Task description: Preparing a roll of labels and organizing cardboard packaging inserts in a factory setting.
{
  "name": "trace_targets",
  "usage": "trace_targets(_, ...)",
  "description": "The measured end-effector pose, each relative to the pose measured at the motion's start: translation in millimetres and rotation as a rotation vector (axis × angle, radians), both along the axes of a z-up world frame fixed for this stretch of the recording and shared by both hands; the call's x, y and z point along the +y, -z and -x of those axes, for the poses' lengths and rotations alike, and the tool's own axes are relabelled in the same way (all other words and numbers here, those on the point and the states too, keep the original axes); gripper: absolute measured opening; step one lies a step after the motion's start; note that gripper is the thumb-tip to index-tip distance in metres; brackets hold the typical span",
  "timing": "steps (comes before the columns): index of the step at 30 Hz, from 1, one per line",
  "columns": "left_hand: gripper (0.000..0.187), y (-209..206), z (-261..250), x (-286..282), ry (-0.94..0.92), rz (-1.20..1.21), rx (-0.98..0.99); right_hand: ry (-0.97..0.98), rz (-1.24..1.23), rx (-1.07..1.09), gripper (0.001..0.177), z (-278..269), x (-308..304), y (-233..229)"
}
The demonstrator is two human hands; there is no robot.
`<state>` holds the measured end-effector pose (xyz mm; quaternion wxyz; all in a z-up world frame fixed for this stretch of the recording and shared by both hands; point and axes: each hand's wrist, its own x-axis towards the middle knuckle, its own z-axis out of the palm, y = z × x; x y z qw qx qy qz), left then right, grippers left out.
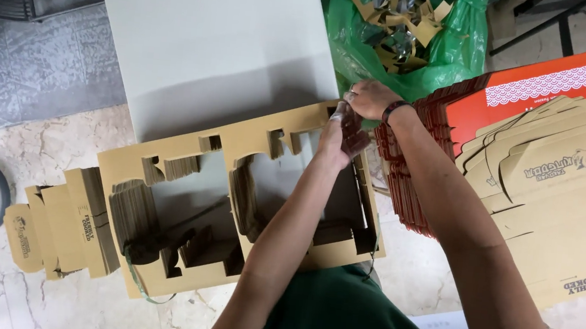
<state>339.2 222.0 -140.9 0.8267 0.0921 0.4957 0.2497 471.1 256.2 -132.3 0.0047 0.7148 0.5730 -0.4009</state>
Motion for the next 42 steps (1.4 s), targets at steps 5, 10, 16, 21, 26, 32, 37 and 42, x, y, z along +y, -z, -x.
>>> trace_targets(5,0.037,4,-14,6,-0.22,0.167,-0.06,-0.25,-0.241,-0.139,0.048,-22,-6,82)
trace_targets(10,0.035,-15,-14,13,-0.335,0.307,-0.154,-0.396,-0.538,-0.31,0.035,-14,-4,70)
trace_targets(16,0.024,40,-20,21,-0.411,0.383,-0.167,-0.32,-0.51,-0.222,0.039,0,-6,3)
trace_targets(21,0.017,38,-24,9,-0.448,0.296,-0.097,-0.107,-0.214,-0.173,0.046,-5,7,-7)
trace_targets(26,0.029,-12,-10,-7,-0.029,0.019,0.119,-0.087,-0.108,-0.257,0.056,-50,41,93)
trace_targets(32,0.036,-70,12,1,0.754,-0.592,0.677,0.431,-0.005,0.263,0.049,-18,55,-13)
trace_targets(37,0.014,-39,17,26,1.043,-0.962,0.893,0.473,0.004,0.477,0.024,-3,45,-40)
trace_targets(42,0.01,-1,24,62,1.165,-0.993,0.894,0.359,-0.147,0.463,0.025,-1,17,-41)
